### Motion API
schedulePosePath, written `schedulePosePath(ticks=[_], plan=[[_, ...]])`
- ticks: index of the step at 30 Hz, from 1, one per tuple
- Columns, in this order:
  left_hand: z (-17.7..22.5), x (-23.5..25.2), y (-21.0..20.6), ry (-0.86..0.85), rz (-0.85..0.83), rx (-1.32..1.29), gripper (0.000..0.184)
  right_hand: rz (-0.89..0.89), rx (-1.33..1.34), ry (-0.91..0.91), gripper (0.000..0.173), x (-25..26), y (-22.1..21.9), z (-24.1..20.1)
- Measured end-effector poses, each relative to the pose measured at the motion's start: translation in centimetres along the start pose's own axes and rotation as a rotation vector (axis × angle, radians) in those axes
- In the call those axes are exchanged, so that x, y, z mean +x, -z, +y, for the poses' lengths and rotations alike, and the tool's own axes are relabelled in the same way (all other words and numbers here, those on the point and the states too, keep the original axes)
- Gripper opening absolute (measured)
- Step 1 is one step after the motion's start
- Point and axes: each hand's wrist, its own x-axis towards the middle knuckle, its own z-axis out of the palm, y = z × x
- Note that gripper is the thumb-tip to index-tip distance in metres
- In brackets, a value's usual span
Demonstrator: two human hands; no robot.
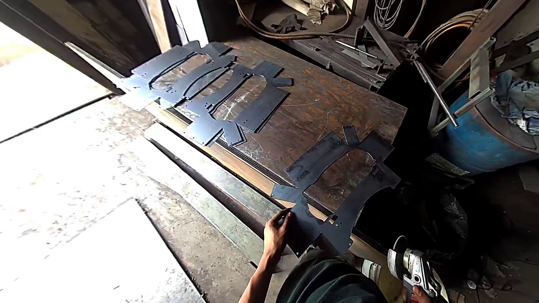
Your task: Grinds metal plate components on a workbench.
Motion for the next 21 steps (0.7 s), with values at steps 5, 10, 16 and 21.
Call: schedulePosePath(ticks=[5, 10, 16, 21], plan=[[0.7, 0.7, -1.5, -0.007, -0.025, -0.033, 0.023, -0.017, -0.038, 0.031, 0.046, 0.3, -2.2, -2.2], [1.3, 0.8, -2.6, 0.013, -0.179, -0.17, 0.023, -0.016, -0.225, 0.063, 0.056, 1.4, -5.9, -5.2], [0.3, 1.3, -2.3, 0.016, -0.287, -0.24, 0.025, -0.047, -0.463, 0.065, 0.064, 3.0, -9.7, -7.0], [-0.3, 1.2, -2.3, -0.01, -0.271, -0.265, 0.025, -0.041, -0.413, 0.063, 0.06, 3.1, -11.4, -7.4]])
